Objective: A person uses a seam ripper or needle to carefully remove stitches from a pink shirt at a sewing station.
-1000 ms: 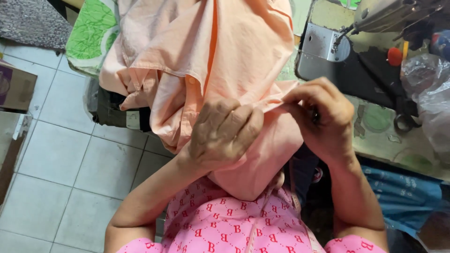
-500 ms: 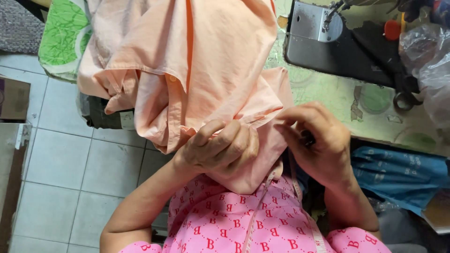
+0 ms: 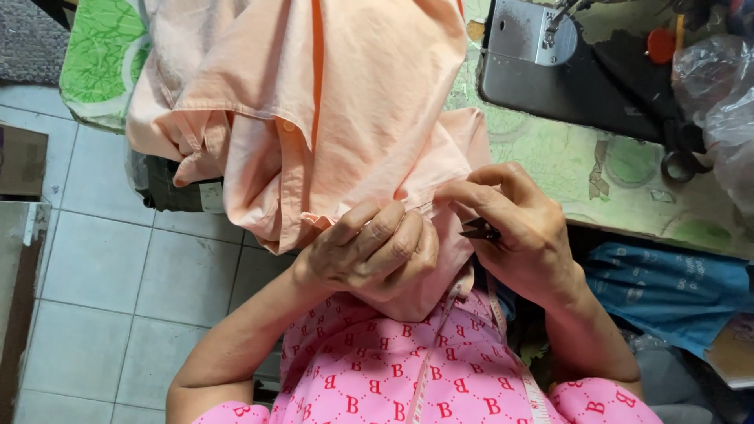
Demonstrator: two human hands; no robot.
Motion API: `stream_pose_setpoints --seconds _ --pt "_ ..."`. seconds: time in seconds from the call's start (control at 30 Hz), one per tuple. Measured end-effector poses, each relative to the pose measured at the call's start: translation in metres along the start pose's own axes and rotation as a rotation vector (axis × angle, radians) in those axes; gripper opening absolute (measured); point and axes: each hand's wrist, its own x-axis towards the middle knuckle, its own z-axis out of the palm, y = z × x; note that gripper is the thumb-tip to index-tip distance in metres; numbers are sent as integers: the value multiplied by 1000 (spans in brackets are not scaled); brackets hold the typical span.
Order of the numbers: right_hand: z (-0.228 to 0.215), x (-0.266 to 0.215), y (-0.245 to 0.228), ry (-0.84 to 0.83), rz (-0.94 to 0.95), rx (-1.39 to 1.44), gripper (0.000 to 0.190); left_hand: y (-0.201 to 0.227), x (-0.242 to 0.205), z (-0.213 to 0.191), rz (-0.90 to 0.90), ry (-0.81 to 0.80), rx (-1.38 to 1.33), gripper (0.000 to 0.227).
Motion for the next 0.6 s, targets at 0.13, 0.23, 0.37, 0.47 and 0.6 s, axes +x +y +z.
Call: stream_pose_setpoints --seconds 0.13,0.23,0.37,0.47,0.6 --pt "-1 8 -3 16 -26 -24 54 3 -1 -2 -3 -6 5 15" --pt "-4 11 -10 43 -33 -30 28 2 0 -4 -3 -1 66 14" --pt "-4 9 -11 29 -37 8 28 8 -3 -2 -110 -59 -49 9" --pt "-4 13 -4 29 -28 -36 27 12 -8 2 -278 -64 -259 7" --pt "-6 26 4 98 -13 26 8 17 -10 4 -564 -124 -530 23"
